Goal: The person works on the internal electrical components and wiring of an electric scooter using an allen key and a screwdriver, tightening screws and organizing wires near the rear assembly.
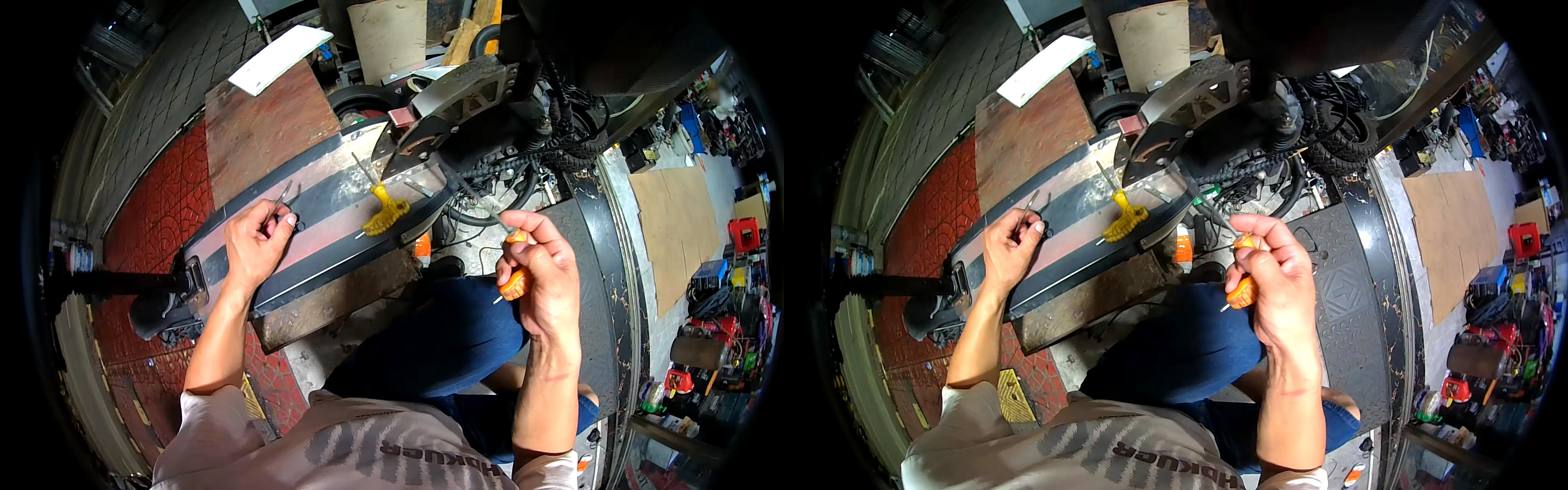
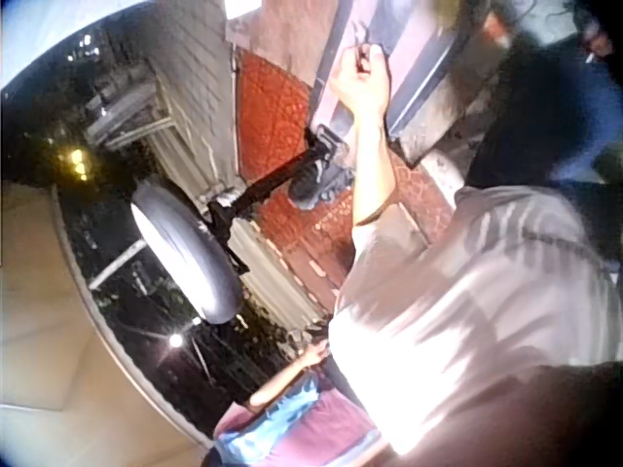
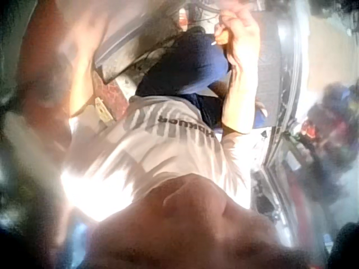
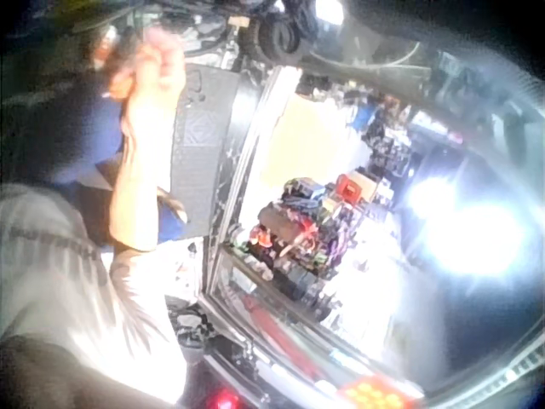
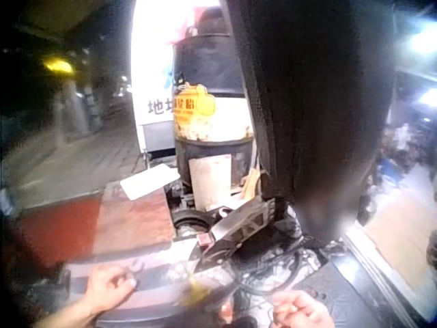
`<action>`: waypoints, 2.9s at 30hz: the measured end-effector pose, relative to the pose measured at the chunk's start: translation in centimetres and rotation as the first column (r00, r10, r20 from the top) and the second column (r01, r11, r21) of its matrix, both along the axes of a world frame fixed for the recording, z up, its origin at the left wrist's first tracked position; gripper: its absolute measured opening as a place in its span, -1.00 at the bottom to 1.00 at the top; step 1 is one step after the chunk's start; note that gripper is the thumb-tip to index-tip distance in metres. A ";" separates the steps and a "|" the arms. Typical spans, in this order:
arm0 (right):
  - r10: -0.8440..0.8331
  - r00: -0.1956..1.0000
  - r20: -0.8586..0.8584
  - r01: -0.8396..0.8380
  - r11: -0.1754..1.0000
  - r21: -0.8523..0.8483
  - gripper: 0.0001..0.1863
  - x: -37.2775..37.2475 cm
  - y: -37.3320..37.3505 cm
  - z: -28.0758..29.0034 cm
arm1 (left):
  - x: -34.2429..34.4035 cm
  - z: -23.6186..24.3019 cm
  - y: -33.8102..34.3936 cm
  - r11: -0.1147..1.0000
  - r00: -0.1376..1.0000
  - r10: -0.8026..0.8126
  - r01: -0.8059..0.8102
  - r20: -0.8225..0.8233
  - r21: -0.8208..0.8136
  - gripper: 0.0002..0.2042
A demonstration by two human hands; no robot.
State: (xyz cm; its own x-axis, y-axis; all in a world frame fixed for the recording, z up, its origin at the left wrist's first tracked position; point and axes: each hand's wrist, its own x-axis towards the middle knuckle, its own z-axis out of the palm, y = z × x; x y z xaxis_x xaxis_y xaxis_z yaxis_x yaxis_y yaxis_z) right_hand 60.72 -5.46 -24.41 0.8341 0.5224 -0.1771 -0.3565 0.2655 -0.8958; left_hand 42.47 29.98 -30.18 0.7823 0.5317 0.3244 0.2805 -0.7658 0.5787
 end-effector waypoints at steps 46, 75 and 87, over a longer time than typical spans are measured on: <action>0.369 0.888 -0.276 -0.274 0.904 0.328 -0.45 -0.3 1.9 -7.3 | -0.7 -0.9 2.9 0.936 0.956 -0.008 0.110 0.292 -0.335 -0.74; 0.390 0.862 -0.323 -0.114 0.771 0.627 -0.46 -2.2 3.2 -8.9 | 13.7 6.1 1.8 0.461 0.942 -0.214 0.332 0.260 -0.823 -0.73; 0.406 0.860 -0.308 -0.177 0.806 0.565 -0.60 -1.1 2.6 -9.5 | 24.5 5.8 1.4 0.290 0.725 -0.660 0.003 -0.198 -0.957 -0.81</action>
